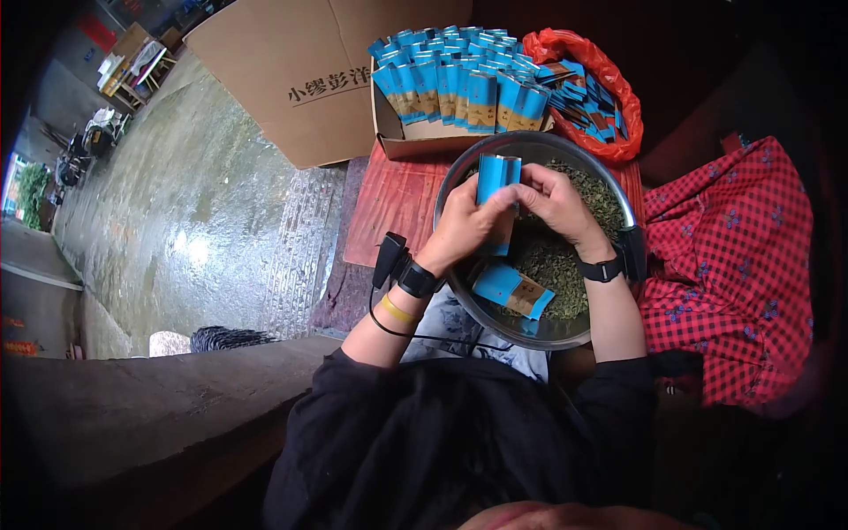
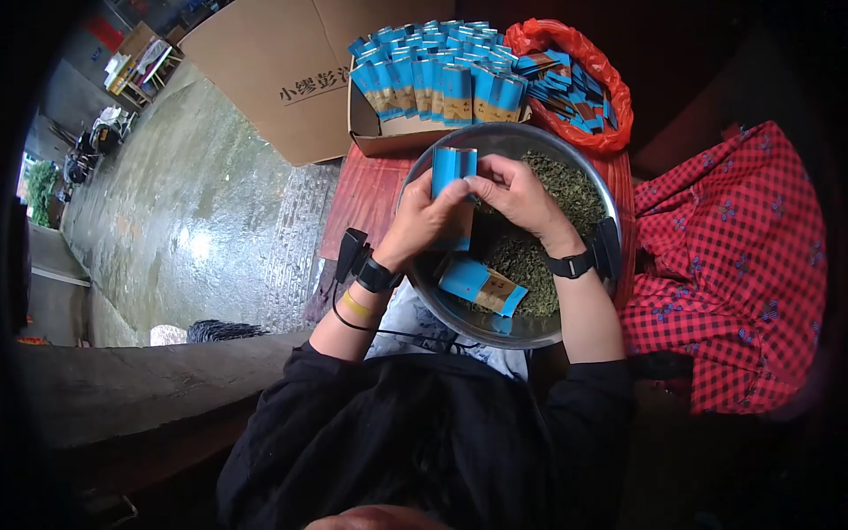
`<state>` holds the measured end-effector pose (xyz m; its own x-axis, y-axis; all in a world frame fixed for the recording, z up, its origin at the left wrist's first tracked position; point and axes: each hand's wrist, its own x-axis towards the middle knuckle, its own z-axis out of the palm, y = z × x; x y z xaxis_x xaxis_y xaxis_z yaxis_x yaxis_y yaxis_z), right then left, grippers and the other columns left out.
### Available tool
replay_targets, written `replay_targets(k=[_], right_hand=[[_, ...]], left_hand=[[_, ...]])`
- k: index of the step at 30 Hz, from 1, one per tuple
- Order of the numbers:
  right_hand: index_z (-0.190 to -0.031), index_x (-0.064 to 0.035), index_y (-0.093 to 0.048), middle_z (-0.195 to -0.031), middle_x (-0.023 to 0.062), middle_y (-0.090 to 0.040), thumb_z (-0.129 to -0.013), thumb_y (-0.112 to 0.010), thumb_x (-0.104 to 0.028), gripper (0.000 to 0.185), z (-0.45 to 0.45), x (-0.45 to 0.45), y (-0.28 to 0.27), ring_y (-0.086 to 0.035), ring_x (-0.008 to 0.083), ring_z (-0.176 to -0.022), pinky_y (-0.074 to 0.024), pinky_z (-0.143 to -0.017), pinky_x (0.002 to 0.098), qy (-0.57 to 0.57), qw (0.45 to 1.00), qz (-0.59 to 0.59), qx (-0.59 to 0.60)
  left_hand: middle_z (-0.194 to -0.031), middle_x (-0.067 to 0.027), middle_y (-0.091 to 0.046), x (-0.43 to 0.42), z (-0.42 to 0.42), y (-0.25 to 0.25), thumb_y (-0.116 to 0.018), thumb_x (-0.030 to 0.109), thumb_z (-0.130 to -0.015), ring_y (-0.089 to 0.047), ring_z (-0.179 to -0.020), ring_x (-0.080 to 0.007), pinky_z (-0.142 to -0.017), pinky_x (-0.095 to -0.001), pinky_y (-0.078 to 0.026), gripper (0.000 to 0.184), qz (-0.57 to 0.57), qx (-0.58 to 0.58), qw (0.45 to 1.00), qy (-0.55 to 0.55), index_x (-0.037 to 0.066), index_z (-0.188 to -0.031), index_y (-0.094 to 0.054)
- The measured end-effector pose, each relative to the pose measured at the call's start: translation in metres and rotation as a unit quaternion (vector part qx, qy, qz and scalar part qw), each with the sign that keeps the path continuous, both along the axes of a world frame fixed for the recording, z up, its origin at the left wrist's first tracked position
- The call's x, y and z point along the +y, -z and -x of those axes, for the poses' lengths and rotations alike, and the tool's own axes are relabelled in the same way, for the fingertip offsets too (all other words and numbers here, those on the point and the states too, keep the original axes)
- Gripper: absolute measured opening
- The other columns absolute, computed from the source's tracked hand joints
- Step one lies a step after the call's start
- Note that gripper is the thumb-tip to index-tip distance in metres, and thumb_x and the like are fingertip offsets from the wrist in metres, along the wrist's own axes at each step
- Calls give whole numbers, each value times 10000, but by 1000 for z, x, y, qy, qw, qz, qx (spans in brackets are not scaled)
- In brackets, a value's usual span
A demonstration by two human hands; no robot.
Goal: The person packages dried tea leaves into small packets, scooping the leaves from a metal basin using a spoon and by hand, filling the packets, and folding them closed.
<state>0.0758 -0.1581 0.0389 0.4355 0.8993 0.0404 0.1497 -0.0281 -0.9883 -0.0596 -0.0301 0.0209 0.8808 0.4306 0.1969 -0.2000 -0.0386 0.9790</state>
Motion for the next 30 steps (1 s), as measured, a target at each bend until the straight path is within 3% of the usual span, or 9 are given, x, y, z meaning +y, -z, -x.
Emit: replay_targets(k=[4,7,14,19,23,26,28,29,30], right_hand=[[-934,-14,-590,-835,-21,-596,-949,-631,-175,166,-3,2,12,-550,33,-748,-470,-649,207,9,997,-17,-71],[-894,-26,-571,-784,-33,-571,-950,-622,-176,168,2,3,8,-543,36,-701,-464,-621,210,11,999,-26,-32],[-905,-33,-576,-804,-30,-581,-953,-608,-185,163,8,2,0,-554,47,-704,-468,-624,216,8,998,-26,-51],[-907,-15,-581,-782,-13,-575,-936,-614,-251,241,8,0,-3,-507,53,-712,-440,-626,247,-26,998,-25,-51],[-902,-14,-591,-744,5,-561,-923,-618,-280,269,8,-4,-11,-476,56,-703,-428,-625,258,-20,994,-3,-112],[-877,-39,-579,-735,-29,-551,-927,-602,-225,195,5,-6,-10,-505,30,-670,-436,-592,220,11,985,-19,-169],[-869,-33,-582,-727,-19,-575,-924,-610,-214,192,7,-6,-16,-534,29,-637,-450,-550,210,161,978,-27,-127],[-874,-27,-585,-734,-17,-593,-924,-616,-206,189,2,-6,-11,-551,31,-622,-455,-527,196,181,973,-29,-139],[-874,-27,-585,-734,-17,-593,-924,-616,-206,189,3,-6,-9,-551,31,-622,-455,-527,196,182,973,-28,-137]], left_hand=[[-763,-39,-610,5,-4,12,-626,367,-950,-542,-711,-77,-649,-269,-481,376,-66,-1,998,-14,7,-1059,-620],[-750,-57,-610,5,-2,12,-599,348,-969,-549,-693,-93,-646,-285,-484,337,-81,-6,997,-17,26,-1063,-626],[-702,-92,-608,5,-6,19,-524,320,-1008,-550,-655,-119,-605,-317,-467,336,-45,-43,998,-33,7,-972,-640],[-666,-181,-568,6,-2,15,-489,356,-1016,-546,-573,-255,-560,-378,-447,414,-145,17,989,-28,-18,-894,-617],[-685,-193,-583,3,-1,12,-499,350,-1012,-551,-578,-282,-556,-385,-444,404,-127,30,991,-10,-13,-885,-621],[-679,-182,-592,0,-4,12,-515,335,-1007,-586,-596,-288,-564,-372,-458,369,-169,-8,979,-112,-3,-907,-628],[-953,-191,-638,0,-6,10,-666,232,-900,-647,-840,-336,-733,-381,-516,310,-170,-59,965,-191,23,-1117,-595],[-953,-191,-638,-1,-5,9,-666,232,-900,-647,-840,-336,-733,-381,-516,310,-171,-59,965,-190,23,-1117,-595],[-1016,-202,-628,-1,-3,3,-686,207,-868,-642,-878,-344,-764,-390,-514,355,-261,-92,945,-177,24,-1154,-581]])
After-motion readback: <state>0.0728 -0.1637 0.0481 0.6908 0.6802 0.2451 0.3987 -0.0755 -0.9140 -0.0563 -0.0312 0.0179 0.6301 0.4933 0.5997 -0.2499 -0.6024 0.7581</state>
